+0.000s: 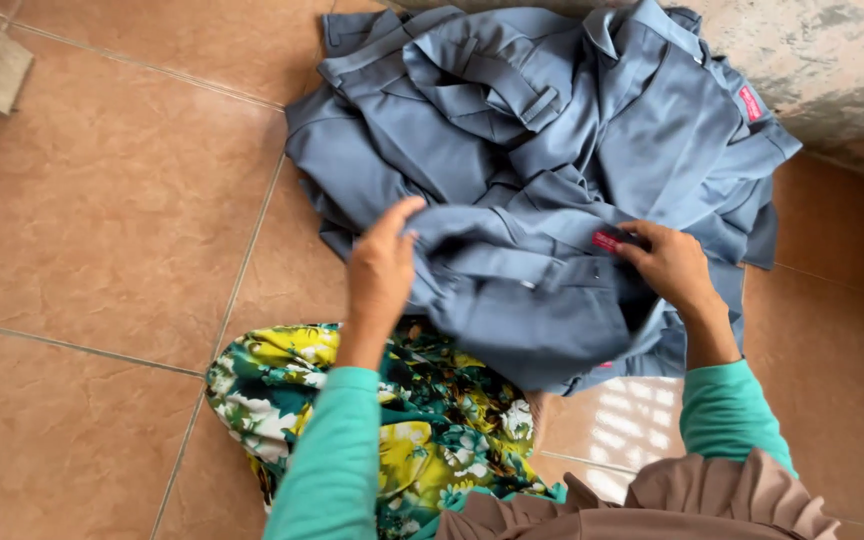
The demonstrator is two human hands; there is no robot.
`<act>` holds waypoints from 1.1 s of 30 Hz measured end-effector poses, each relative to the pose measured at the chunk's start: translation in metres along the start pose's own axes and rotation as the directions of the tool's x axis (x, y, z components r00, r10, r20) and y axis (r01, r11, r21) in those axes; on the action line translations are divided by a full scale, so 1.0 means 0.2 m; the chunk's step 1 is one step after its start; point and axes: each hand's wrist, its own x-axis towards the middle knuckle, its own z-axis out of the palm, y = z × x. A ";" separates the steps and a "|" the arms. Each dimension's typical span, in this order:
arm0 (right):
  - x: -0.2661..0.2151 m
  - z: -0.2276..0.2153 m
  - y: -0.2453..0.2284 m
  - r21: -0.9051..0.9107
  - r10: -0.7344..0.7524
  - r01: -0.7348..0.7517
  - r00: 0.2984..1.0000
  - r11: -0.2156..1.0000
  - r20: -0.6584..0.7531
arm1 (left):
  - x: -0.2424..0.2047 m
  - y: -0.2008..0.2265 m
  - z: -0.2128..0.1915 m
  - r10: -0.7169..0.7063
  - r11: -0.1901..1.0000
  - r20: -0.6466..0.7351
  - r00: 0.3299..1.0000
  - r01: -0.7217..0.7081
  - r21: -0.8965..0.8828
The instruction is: A person is sitting on the floor, picking up trousers from a pile, folding them neatly into a rectangular shape, and placing them onto a stack.
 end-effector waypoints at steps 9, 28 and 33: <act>0.17 -0.15 -0.82 0.849 -0.408 0.200 0.913 0.488 0.020 | 0.00 -0.13 -0.53 -0.020 0.867 -0.502 0.865 0.265 0.421; -0.40 0.43 -1.11 0.499 -0.488 0.452 0.870 0.740 -0.066 | -0.22 -0.30 -0.37 -0.309 0.893 -0.024 0.951 0.299 0.337; 0.05 0.25 -1.30 0.534 -0.278 0.399 0.914 0.745 -0.296 | -0.26 -0.12 -0.81 -0.210 0.962 -0.293 0.933 0.251 0.110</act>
